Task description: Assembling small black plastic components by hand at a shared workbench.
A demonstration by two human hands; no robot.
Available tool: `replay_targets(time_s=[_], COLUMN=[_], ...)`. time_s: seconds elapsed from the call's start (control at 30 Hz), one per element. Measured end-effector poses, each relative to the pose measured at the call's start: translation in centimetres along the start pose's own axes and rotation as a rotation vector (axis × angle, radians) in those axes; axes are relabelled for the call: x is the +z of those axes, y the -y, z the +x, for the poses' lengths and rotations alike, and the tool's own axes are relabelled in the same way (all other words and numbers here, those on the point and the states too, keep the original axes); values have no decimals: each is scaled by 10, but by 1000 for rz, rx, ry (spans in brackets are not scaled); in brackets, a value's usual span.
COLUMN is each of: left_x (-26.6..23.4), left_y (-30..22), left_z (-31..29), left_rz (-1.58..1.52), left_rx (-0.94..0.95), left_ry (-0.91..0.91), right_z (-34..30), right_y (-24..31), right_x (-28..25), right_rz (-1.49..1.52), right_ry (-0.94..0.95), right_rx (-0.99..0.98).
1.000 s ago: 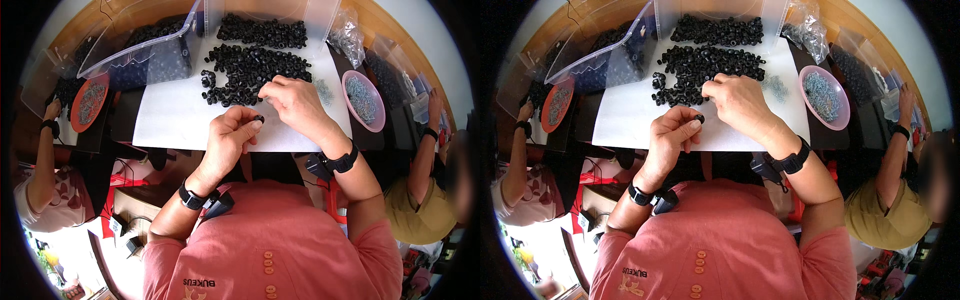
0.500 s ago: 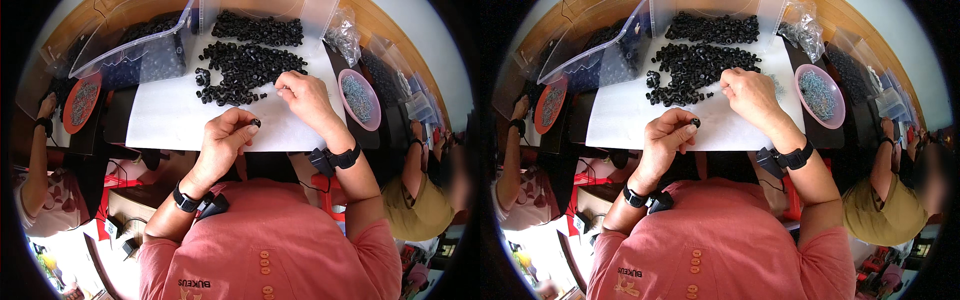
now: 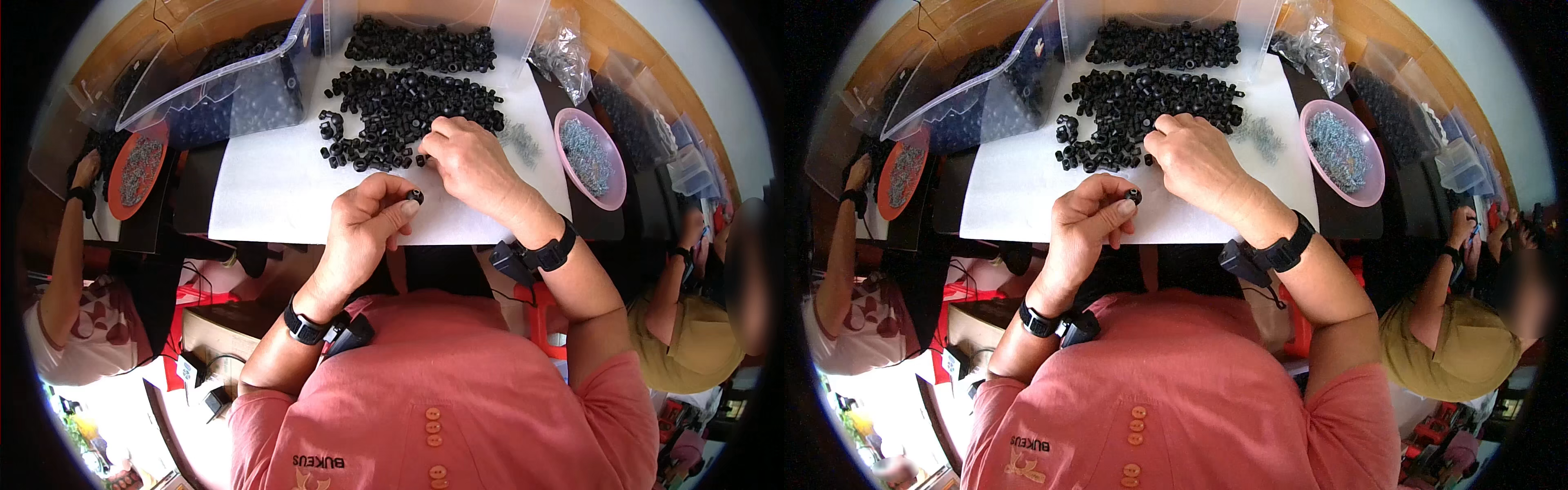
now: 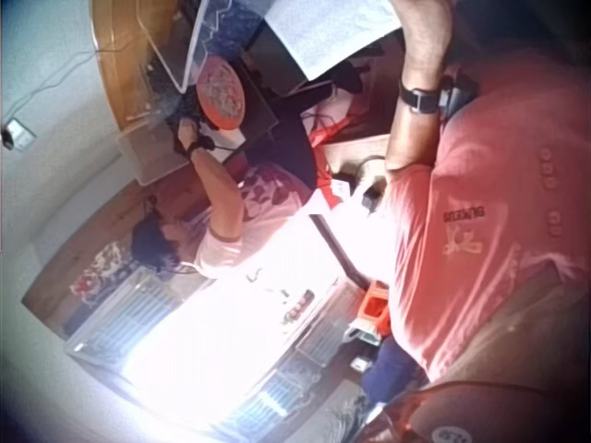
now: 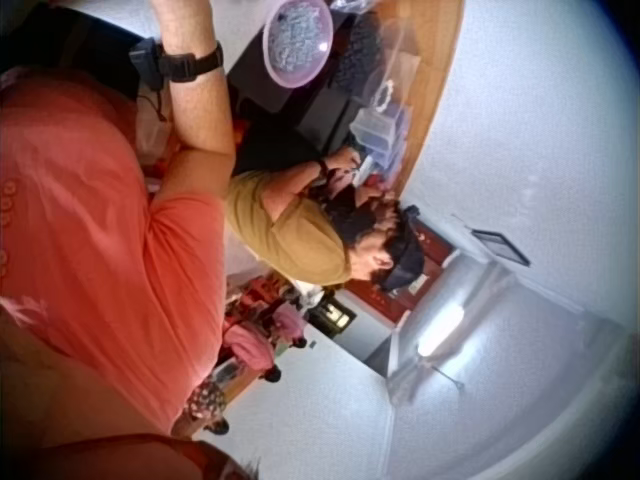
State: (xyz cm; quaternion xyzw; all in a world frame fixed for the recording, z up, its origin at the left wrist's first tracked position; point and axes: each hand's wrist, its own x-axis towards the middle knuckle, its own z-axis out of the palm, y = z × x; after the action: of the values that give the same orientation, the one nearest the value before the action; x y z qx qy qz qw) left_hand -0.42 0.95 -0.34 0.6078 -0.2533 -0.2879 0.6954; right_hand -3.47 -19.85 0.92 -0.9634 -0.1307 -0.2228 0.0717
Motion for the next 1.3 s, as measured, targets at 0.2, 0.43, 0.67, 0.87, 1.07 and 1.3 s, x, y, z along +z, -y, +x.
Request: replay_targets(time_s=[0.2,0.43,0.67,0.87,1.07,1.3], left_x=[1,-1,4,3,3,5], left_y=[-3,1,-5,-1,0,-2], left_z=[-1,-1,-1,0,-1,-4], left_rz=[-13,-8,-19,-38,-24,-10], left_rx=[5,17,12,18,26,31], left_ry=[-16,-17,-48,-47,-57,-75], right_z=[4,-9,-16,-24,-23,-24], right_y=[12,31,48,53,54,59], right_x=[-6,-22,-15,-10,-8,-9], right_rz=[-117,1002,1380,1475,1473,1338], right_ry=[50,-114,-102,-151,-162,-178], right_rx=[40,419,639,674,692,619])
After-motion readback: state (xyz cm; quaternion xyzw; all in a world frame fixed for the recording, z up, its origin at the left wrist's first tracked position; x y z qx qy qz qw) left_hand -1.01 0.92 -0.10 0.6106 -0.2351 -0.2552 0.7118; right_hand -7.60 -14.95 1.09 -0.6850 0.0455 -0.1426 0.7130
